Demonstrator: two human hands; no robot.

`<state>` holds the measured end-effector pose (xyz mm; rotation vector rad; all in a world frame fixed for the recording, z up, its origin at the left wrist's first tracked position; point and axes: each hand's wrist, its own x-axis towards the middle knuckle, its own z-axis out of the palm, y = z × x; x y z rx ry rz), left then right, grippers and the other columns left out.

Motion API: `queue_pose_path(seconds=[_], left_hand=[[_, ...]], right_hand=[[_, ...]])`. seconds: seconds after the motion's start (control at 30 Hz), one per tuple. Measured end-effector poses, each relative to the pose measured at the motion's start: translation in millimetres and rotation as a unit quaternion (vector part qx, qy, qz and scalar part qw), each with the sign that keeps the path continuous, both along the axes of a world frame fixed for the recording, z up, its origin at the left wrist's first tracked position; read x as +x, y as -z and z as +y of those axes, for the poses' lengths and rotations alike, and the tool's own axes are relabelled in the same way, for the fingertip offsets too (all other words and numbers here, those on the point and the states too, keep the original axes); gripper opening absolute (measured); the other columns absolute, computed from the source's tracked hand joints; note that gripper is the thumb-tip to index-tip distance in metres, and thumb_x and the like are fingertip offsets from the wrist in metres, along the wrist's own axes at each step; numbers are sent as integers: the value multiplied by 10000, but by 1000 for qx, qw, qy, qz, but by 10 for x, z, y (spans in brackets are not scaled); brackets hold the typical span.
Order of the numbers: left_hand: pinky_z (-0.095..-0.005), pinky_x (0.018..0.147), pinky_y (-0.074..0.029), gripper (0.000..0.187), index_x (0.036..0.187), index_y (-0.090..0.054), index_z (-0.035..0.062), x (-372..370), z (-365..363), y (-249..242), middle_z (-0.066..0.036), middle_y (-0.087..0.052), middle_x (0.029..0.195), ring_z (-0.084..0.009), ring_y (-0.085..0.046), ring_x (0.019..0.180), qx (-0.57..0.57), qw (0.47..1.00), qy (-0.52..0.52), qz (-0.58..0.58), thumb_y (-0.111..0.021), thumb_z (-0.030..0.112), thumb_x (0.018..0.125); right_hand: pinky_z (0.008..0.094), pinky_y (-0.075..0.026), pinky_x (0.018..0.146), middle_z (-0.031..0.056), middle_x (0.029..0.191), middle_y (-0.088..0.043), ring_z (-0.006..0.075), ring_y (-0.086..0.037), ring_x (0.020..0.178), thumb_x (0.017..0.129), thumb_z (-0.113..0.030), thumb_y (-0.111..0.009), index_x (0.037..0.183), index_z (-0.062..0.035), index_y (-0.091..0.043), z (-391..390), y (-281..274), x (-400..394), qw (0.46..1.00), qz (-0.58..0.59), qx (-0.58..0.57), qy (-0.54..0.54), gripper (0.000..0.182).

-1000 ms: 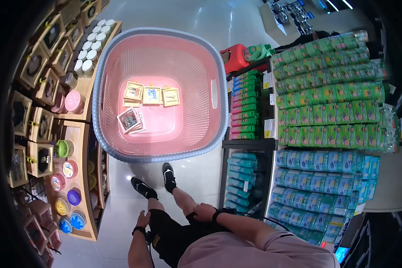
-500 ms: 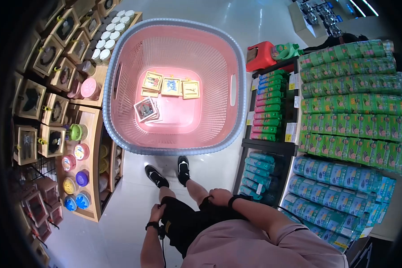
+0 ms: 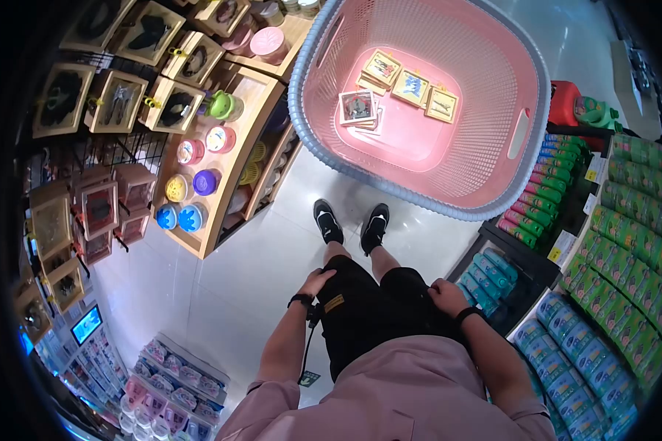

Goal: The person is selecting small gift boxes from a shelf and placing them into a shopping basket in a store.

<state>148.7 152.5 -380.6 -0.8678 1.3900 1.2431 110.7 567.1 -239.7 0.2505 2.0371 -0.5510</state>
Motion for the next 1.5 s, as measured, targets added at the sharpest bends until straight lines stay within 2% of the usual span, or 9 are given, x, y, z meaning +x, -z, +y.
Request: queue_pose_path(seconds=[0.13,0.43,0.6,0.8,1.03,1.13,1.27,1.4,1.5], left_hand=[[-342,1052,-419,758,1347,-539,-105,23,13,-332,-198,-655,1250,-286,-600,1187,18,996,-86,25,-678,485,891],[-315,1017,-418,598,1284,-631,-43,363,79,150,-121,-687,1215,-220,-620,1108,59,974,-218,14,-615,453,952],[-309,1020,-423,597,1273,-637,-62,240,-78,-59,-138,-697,1193,-219,-619,1120,33,978,-203,16,-641,436,943],[-311,946,-473,633,1225,-626,-103,329,-170,694,-135,-708,1154,-223,-655,1051,58,987,-151,15,-647,460,936],[-332,950,-483,499,1246,-648,-34,-35,-453,2,-135,-708,1141,-236,-654,1069,121,964,-235,6,-603,375,963],[-336,922,-493,552,1240,-637,-57,69,-661,502,-152,-706,1108,-246,-655,1045,49,988,-110,91,-634,407,942],[-387,911,-510,658,1275,-603,-81,-307,-849,81,-207,-675,1179,-286,-644,1092,10,984,62,169,-683,450,894],[-409,1071,-437,690,1326,-576,-70,-580,-1199,-119,-252,-591,1359,-355,-556,1287,-61,951,160,258,-676,459,894],[-422,961,-478,562,1171,-636,-85,-699,-1604,-179,-283,-665,1156,-406,-617,1134,-76,935,201,282,-629,421,924]], right_hand=[[465,-540,874,220,989,-719,392,-685,969,909,-281,-616,1018,-17,-692,144,48,-93,999,3,23,-34,295],[441,-538,885,216,977,-715,382,-684,975,921,-288,-615,1047,-32,-670,-203,-83,-413,998,37,-39,-20,291],[423,-535,893,210,989,-716,372,-684,986,925,-301,-620,1077,-42,-667,-365,-52,-288,999,21,-41,-19,304],[433,-522,922,206,1034,-716,371,-672,1028,930,-347,-600,1096,-47,-675,-294,-94,-187,999,30,-6,-17,351],[457,-497,974,213,1145,-697,378,-642,1120,945,-366,-553,1184,-55,-656,-339,-272,-196,996,-28,81,-18,406],[456,-496,981,205,1159,-696,375,-639,1131,943,-371,-553,1199,-69,-656,-496,-283,-196,996,-21,88,-23,410],[462,-494,980,203,1158,-698,379,-639,1128,943,-375,-555,1200,-68,-656,-923,-459,-364,997,7,65,-32,413],[457,-519,916,196,1052,-706,376,-665,1022,927,-345,-600,1145,-73,-657,-1492,-734,-701,990,105,-25,-90,352],[446,-534,837,179,971,-711,374,-678,938,941,-281,-606,1043,-37,-654,-2057,-1186,-1027,964,217,-130,-81,269]])
